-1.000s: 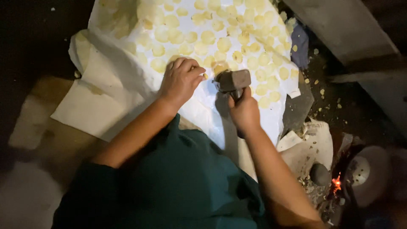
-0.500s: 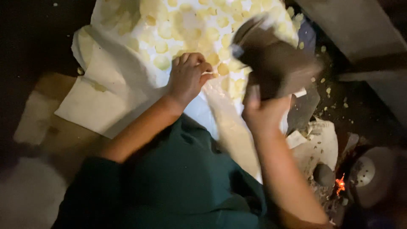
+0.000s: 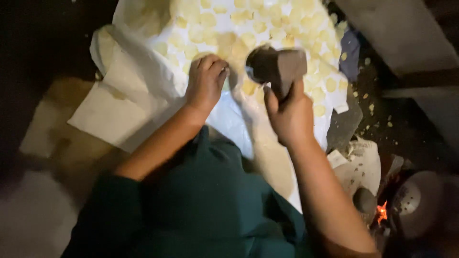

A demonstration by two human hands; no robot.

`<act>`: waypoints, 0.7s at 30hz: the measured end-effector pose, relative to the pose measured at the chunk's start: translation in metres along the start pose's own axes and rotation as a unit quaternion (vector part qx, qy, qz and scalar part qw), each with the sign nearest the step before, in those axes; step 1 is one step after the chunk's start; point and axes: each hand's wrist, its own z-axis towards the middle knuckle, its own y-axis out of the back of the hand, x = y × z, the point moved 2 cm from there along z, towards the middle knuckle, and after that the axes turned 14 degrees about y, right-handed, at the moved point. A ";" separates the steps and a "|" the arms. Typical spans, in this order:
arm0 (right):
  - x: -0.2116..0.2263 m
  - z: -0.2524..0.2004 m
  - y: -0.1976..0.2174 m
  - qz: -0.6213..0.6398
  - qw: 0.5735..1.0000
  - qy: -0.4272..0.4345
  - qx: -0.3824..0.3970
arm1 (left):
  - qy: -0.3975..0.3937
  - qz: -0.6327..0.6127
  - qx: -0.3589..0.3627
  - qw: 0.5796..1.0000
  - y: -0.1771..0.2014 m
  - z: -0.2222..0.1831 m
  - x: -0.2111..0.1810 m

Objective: Roasting nuts over a fire, removing their shells with a stone, and flattening the kernels with a hammer on a cloth.

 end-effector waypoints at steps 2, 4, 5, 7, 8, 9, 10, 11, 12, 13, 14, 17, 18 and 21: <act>-0.004 -0.005 -0.012 -0.021 0.997 0.001 -0.074 | 0.024 -0.013 -0.017 0.999 0.000 0.006 0.000; -0.038 -0.019 -0.051 -0.053 0.998 -0.027 -0.026 | 0.029 -0.028 -0.001 0.999 0.000 0.004 0.002; -0.056 -0.028 -0.071 -0.087 0.994 -0.055 0.023 | 0.035 -0.043 0.016 0.998 -0.001 0.002 0.003; -0.054 -0.017 -0.059 -0.067 0.997 -0.044 0.023 | 0.030 -0.050 0.016 0.998 -0.006 0.006 0.009; -0.052 -0.022 -0.054 -0.045 0.997 -0.045 0.035 | 0.035 -0.059 0.030 0.997 -0.010 -0.002 0.010; -0.054 -0.023 -0.050 -0.045 0.997 -0.049 0.037 | 0.037 -0.060 0.034 0.997 -0.003 -0.005 0.002; -0.054 -0.021 -0.049 -0.006 0.999 -0.035 0.031 | 0.015 -0.059 0.003 0.998 0.007 -0.006 -0.005; -0.054 -0.020 -0.046 0.032 0.999 -0.021 0.026 | -0.007 -0.057 -0.027 0.998 0.017 -0.007 -0.013; -0.064 -0.028 -0.053 0.030 0.999 -0.027 0.028 | -0.005 -0.060 -0.022 0.998 0.014 -0.020 -0.015; -0.074 -0.037 -0.058 -0.029 0.998 -0.039 0.033 | -0.010 -0.046 -0.010 0.999 0.012 -0.032 -0.020; -0.085 -0.033 -0.062 -0.090 0.995 -0.045 0.025 | -0.029 -0.030 -0.006 0.999 0.010 -0.030 -0.023; -0.088 -0.024 -0.047 0.003 0.999 0.040 -0.030 | -0.019 0.011 0.023 1.000 -0.015 -0.055 -0.018; -0.066 -0.023 -0.025 0.005 0.999 0.036 -0.023 | -0.013 0.012 0.028 0.999 -0.015 -0.059 -0.024; -0.014 -0.040 0.030 0.126 0.979 -0.158 -0.019 | -0.065 -0.013 0.095 0.993 -0.019 -0.076 -0.043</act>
